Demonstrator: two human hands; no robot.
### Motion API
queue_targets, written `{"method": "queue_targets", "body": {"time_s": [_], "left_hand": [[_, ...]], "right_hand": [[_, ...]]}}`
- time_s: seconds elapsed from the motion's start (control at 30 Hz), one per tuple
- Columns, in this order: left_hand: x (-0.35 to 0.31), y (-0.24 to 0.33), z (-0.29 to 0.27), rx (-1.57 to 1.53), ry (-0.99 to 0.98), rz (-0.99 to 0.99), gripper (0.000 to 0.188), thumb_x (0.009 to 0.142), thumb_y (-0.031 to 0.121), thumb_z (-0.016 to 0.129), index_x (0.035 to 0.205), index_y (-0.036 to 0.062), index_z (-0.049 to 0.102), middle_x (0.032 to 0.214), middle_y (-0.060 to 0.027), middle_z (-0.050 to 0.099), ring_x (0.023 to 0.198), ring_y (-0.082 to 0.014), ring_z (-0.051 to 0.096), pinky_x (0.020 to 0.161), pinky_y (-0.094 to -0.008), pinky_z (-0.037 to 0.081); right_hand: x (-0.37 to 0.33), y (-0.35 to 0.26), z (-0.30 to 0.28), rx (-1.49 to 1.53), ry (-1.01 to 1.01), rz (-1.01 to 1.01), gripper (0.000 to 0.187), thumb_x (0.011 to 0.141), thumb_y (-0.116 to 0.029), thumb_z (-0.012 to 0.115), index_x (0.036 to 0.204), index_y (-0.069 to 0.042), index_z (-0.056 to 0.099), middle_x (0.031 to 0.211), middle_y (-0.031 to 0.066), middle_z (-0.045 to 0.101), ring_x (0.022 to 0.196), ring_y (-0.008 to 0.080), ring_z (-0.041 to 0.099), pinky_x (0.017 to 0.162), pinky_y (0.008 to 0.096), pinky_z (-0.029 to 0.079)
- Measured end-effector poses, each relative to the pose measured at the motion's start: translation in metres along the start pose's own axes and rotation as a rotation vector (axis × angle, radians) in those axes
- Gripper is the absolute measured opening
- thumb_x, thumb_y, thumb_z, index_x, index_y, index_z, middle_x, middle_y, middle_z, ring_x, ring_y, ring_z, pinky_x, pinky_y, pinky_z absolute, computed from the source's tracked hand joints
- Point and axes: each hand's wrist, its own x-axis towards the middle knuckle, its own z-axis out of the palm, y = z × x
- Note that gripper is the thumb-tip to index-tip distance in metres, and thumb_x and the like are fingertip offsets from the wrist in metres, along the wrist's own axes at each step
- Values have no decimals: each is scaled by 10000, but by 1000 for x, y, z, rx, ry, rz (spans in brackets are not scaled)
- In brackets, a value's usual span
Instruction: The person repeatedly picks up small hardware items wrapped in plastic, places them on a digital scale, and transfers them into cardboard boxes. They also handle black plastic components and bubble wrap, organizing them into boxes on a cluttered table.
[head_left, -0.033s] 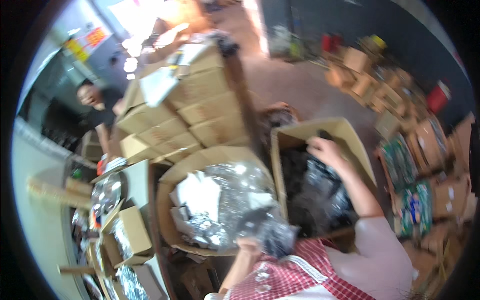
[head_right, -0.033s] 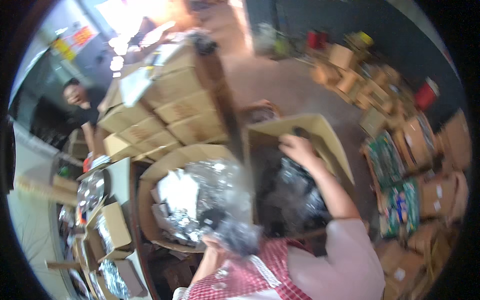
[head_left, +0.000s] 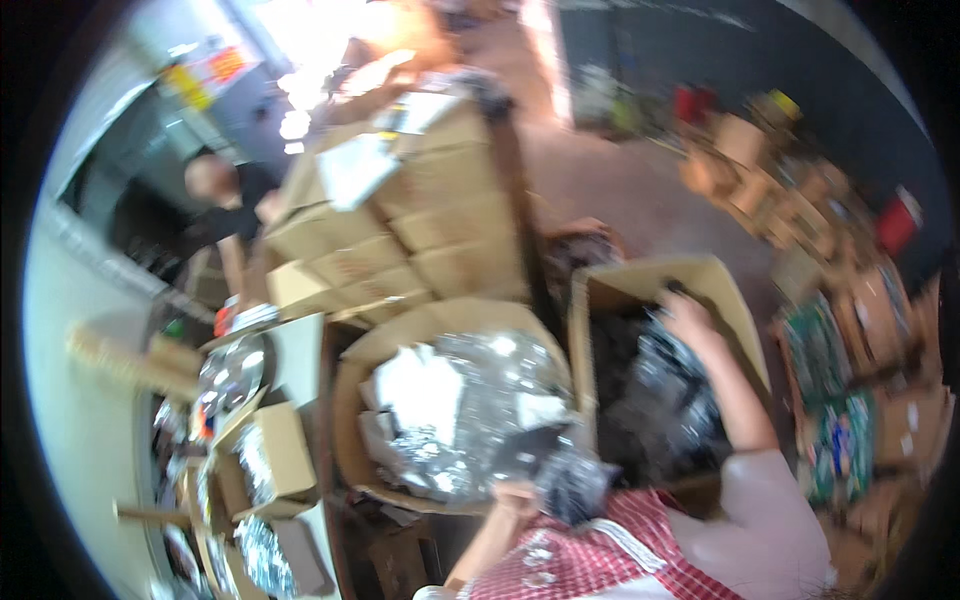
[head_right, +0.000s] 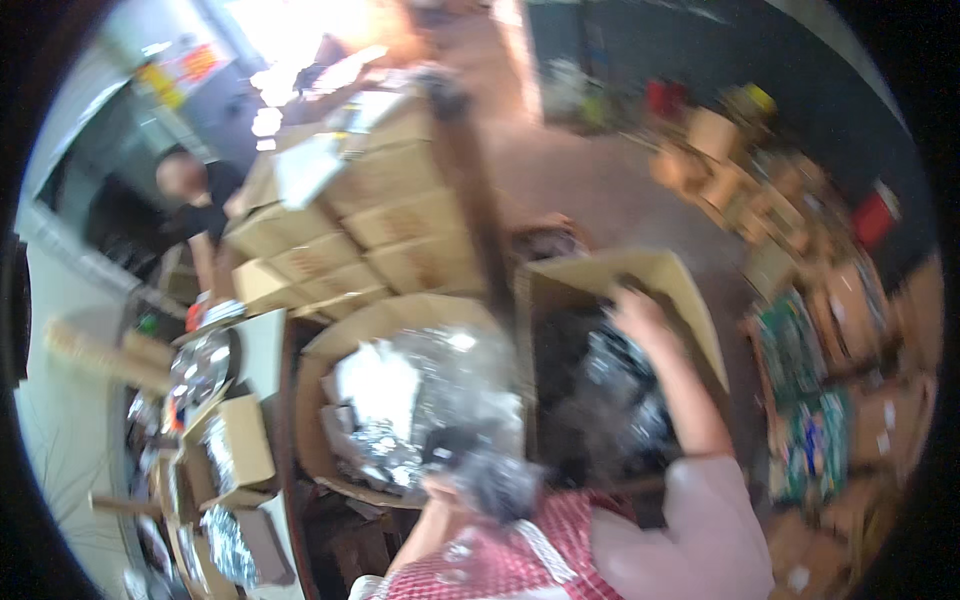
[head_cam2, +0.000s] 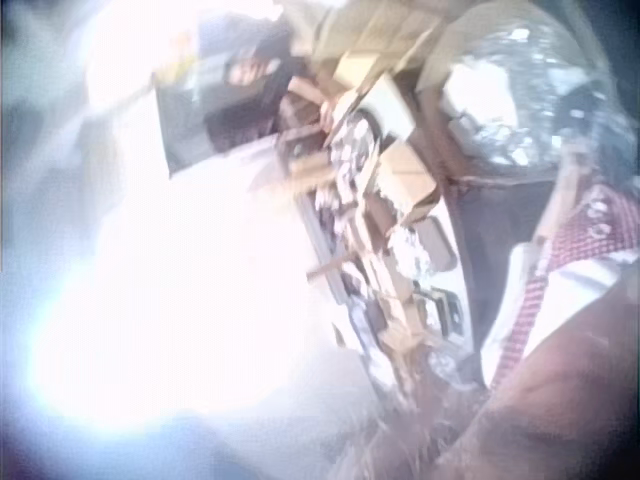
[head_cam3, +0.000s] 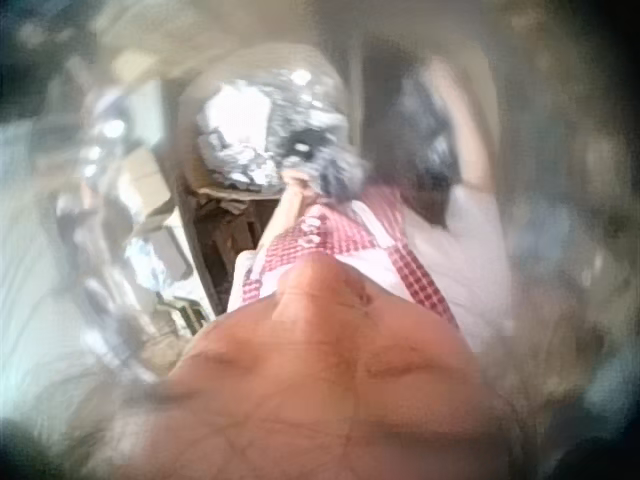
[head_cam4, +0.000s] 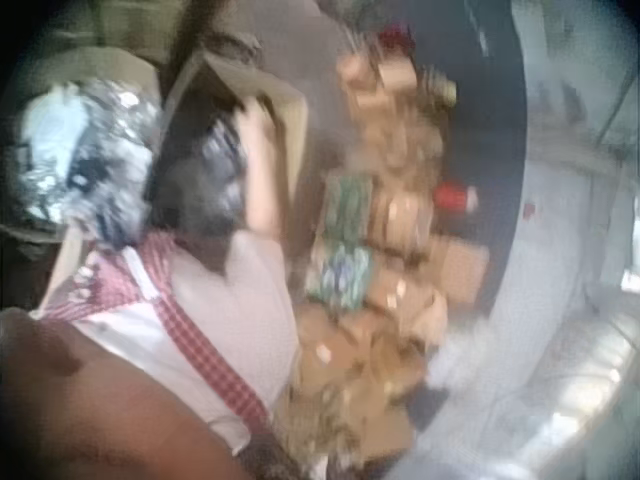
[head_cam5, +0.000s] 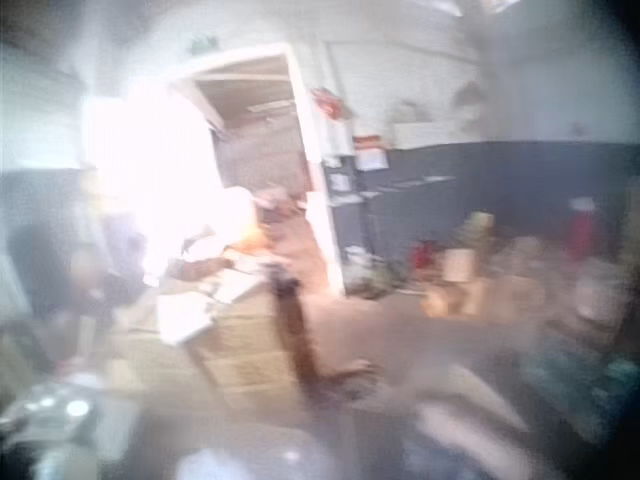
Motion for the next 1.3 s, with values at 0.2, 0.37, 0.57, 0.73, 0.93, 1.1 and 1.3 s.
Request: {"method": "queue_targets", "body": {"time_s": [0.2, 0.37, 0.57, 0.73, 0.93, 1.1, 1.3], "left_hand": [[-10, -3, -19, -21, 21, -105, 539, 727, 55, 725, 1243, -37, 598, 1025, -157, 694, 941, -278, 680, 857, -409, 531], [-32, -5, -14, -13, 66, -98, 497, 741, 41, 727, 1216, -57, 621, 1008, -183, 713, 958, -303, 688, 892, -464, 531], [-58, 1, -23, -161, 192, -86, 351, 727, 62, 721, 1055, -63, 707, 989, -181, 728, 942, -312, 693, 941, -463, 509], [-74, 4, -23, -264, -6, 229, 485, 757, 75, 662, 1214, -79, 621, 1060, -193, 717, 1001, -329, 703, 967, -473, 541], [-91, 9, -22, -291, 87, 220, 577, 719, 70, 680, 1277, -35, 580, 1115, -180, 687, 1030, -330, 674, 952, -463, 536], [-110, 10, -28, -270, 122, 239, 523, 733, 63, 690, 1244, -18, 613, 1081, -147, 705, 996, -290, 686, 963, -459, 536], [-157, 36, -26, -223, 142, 262, 596, 733, 54, 679, 1314, 2, 563, 1137, -168, 664, 1042, -325, 653, 937, -463, 527]], "right_hand": [[51, 92, 79, -201, -203, 308, 692, 754, -288, 775, 1337, 5, 546, 1397, 263, 533, 1275, 415, 546, 1073, 476, 457], [52, 95, 116, -273, -164, 412, 609, 728, -283, 834, 1209, 32, 631, 1245, 244, 649, 1132, 405, 652, 976, 453, 532], [32, 107, 112, 62, 127, 289, 395, 687, -115, 790, 1021, 19, 626, 1033, 245, 713, 1008, 411, 686, 888, 470, 530], [6, 95, 64, 813, -46, 258, 429, 687, -107, 802, 1066, 9, 638, 980, 89, 703, 921, 232, 653, 878, 362, 493], [-26, 103, 24, 961, 31, 214, 293, 726, -100, 770, 989, 4, 693, 911, 85, 690, 783, 216, 650, 721, 346, 498], [-24, 120, 3, 863, 523, 403, 318, 910, -309, 738, 991, -1, 728, 883, 62, 687, 675, 141, 595, 639, 344, 472], [-80, -35, -54, 1023, 550, 45, 327, 874, -236, 771, 1128, -53, 676, 1060, 25, 656, 978, 131, 591, 813, 317, 467]]}}
